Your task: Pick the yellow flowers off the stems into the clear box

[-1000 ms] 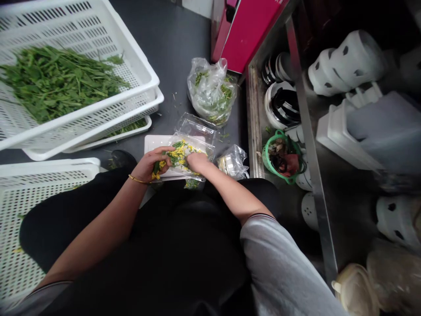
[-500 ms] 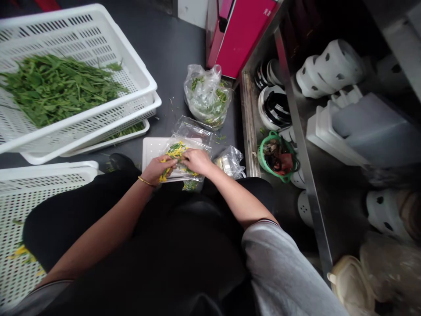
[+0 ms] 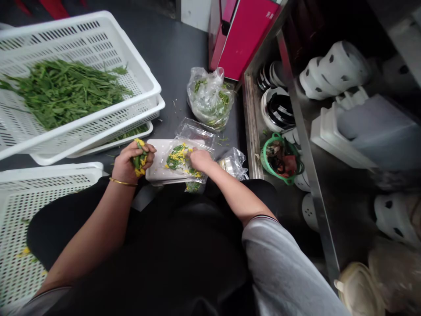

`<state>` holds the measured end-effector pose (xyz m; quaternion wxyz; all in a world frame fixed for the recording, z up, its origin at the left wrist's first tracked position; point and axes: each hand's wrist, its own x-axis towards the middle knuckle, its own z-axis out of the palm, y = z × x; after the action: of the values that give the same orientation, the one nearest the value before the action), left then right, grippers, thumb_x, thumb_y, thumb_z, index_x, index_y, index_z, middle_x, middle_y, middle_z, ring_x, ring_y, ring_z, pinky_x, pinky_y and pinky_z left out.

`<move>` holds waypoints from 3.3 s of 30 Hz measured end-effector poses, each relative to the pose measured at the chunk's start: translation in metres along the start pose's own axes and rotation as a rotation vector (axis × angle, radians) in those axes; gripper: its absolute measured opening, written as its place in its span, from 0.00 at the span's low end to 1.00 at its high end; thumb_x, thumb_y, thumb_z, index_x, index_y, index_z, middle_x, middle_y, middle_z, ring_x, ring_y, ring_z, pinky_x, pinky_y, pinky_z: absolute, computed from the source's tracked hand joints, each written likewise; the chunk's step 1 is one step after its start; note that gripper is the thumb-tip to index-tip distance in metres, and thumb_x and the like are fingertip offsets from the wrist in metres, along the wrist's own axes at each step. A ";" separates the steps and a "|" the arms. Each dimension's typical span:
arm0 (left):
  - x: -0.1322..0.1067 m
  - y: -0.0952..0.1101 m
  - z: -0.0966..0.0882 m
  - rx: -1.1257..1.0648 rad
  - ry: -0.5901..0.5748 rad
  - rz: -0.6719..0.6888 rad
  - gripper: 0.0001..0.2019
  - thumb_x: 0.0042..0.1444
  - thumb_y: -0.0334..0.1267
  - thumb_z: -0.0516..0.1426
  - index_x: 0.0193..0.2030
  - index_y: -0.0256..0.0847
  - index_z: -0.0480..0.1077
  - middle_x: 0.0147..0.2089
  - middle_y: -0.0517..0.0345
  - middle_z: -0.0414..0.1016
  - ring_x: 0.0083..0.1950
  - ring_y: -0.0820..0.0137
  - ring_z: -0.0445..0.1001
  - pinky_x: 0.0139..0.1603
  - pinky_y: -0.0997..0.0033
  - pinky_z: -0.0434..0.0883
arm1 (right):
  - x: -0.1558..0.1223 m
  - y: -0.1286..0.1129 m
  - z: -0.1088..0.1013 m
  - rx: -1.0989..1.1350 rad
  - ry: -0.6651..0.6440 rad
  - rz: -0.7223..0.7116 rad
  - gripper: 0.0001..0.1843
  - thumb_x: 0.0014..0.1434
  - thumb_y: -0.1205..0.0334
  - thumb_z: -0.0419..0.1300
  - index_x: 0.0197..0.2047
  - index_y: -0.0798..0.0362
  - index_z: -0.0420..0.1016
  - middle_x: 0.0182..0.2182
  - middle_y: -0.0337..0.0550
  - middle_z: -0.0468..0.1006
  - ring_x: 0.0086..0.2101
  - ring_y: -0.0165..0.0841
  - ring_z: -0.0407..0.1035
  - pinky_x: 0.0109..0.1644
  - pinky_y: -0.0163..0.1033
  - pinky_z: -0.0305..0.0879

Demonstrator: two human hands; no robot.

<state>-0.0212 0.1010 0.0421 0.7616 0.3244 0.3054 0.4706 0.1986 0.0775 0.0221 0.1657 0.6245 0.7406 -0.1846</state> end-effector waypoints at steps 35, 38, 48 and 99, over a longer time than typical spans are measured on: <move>-0.002 -0.035 0.020 0.435 0.056 -0.393 0.10 0.32 0.35 0.67 0.21 0.34 0.70 0.13 0.63 0.64 0.14 0.79 0.59 0.14 0.79 0.53 | -0.014 -0.025 -0.011 1.147 0.249 -0.090 0.14 0.53 0.53 0.60 0.29 0.57 0.71 0.21 0.35 0.69 0.21 0.24 0.61 0.26 0.31 0.58; -0.002 -0.034 0.020 0.262 0.083 -0.448 0.11 0.32 0.35 0.66 0.18 0.35 0.68 0.13 0.63 0.63 0.14 0.80 0.57 0.13 0.79 0.51 | -0.021 -0.040 -0.012 0.954 0.503 -0.175 0.11 0.55 0.55 0.59 0.31 0.56 0.74 0.29 0.41 0.74 0.30 0.28 0.65 0.36 0.33 0.62; 0.004 -0.015 0.001 -0.060 0.049 -0.293 0.06 0.37 0.33 0.60 0.24 0.34 0.68 0.23 0.55 0.71 0.16 0.79 0.59 0.13 0.80 0.49 | -0.010 0.005 -0.003 0.341 0.177 -0.115 0.13 0.58 0.59 0.55 0.42 0.56 0.76 0.37 0.48 0.77 0.36 0.35 0.70 0.39 0.37 0.63; 0.006 -0.013 -0.005 -0.079 0.051 -0.097 0.14 0.38 0.38 0.66 0.23 0.36 0.64 0.22 0.59 0.68 0.15 0.80 0.58 0.13 0.80 0.50 | 0.055 -0.048 0.048 0.059 0.010 0.033 0.17 0.59 0.59 0.51 0.48 0.57 0.71 0.45 0.55 0.75 0.44 0.43 0.71 0.43 0.41 0.67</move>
<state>-0.0161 0.1033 0.0281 0.7877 0.2666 0.3212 0.4531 0.1427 0.0943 -0.0427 0.1463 0.6422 0.7252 -0.2006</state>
